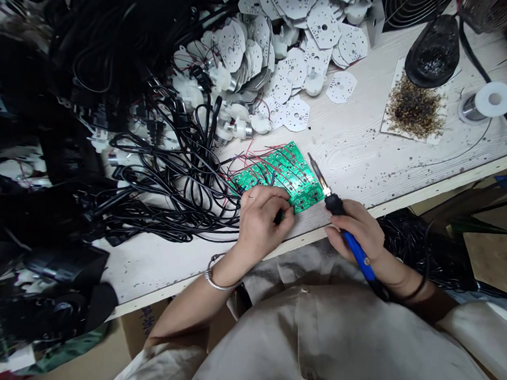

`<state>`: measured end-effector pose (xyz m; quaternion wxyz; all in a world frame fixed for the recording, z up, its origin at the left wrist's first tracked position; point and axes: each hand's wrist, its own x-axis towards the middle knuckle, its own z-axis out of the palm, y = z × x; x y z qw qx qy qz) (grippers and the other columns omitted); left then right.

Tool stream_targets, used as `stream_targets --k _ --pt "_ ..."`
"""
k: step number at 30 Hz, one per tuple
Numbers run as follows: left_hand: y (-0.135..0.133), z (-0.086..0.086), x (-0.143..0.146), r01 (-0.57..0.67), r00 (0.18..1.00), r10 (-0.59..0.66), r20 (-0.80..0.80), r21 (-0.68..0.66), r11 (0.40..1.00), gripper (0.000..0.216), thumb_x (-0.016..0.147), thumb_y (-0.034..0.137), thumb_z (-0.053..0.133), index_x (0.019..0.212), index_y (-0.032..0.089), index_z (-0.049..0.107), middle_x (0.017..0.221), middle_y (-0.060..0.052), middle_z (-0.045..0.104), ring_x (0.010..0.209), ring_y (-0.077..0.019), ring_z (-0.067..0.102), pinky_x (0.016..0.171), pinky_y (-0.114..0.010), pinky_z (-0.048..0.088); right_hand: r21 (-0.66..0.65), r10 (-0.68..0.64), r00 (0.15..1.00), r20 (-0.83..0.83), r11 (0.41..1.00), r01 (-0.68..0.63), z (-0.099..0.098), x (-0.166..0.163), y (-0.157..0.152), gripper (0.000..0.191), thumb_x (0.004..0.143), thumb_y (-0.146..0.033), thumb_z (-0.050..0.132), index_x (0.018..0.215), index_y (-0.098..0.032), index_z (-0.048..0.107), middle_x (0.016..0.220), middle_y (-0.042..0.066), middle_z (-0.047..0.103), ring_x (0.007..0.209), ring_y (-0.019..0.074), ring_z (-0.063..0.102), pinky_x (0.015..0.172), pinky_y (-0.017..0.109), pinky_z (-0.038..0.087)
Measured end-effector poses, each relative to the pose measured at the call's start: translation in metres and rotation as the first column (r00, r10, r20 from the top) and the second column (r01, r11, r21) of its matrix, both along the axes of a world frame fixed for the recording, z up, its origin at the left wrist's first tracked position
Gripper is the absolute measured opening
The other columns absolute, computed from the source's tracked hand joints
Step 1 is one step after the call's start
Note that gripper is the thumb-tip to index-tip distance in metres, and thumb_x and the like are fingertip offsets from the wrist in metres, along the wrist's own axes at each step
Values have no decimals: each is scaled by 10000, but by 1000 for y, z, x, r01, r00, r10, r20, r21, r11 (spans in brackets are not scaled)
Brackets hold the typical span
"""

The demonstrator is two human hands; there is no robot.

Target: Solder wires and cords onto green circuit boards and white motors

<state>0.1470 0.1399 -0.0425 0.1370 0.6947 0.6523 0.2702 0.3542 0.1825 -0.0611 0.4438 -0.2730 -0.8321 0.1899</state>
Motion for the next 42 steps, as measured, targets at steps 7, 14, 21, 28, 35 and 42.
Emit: stream_targets --k 7,14,21,28,35,42 --pt "0 -1 0 11 1000 -11 -10 33 999 99 825 173 610 731 201 601 884 -14 690 867 -183 597 855 -373 409 31 22 987 157 999 -28 -11 -11 14 412 851 -174 630 1240 -231 508 1175 104 604 1114 210 598 890 359 566" --pt "-1 -1 -3 11 999 -11 48 10 1000 101 861 204 600 764 207 628 901 -13 692 865 -168 606 866 -372 420 -36 35 979 202 999 -28 -11 -19 14 426 895 -173 570 1291 -292 465 1275 75 581 1139 200 593 910 347 555" --pt "-4 7 -11 0 1000 1 29 -30 1000 90 861 262 634 786 236 678 993 -23 688 993 -207 590 964 -445 363 -85 -40 966 256 994 63 -16 -26 13 395 917 -223 556 1296 -308 484 1261 58 598 1122 201 607 912 330 545" --pt "-2 9 -12 68 997 -64 37 -129 989 119 885 254 578 815 228 670 1061 -42 652 1039 -218 573 995 -475 321 -89 -44 967 250 994 68 -16 -27 11 403 920 -214 547 1305 -302 469 1252 68 586 1137 198 599 915 334 547" --pt "0 11 -3 -23 1000 25 12 -164 986 95 833 225 612 748 222 655 1019 -29 632 1029 -227 539 981 -472 298 -32 -68 974 218 997 77 -13 -27 12 389 905 -191 570 1281 -261 501 1162 77 608 1049 191 622 843 282 542" --pt "0 11 3 -36 999 34 -15 -179 983 90 830 208 606 748 216 641 1012 -43 615 1047 -246 491 910 -448 329 -72 -57 966 252 994 77 -12 -30 11 342 926 -206 533 1262 -262 499 1114 70 617 1008 188 628 808 284 545"
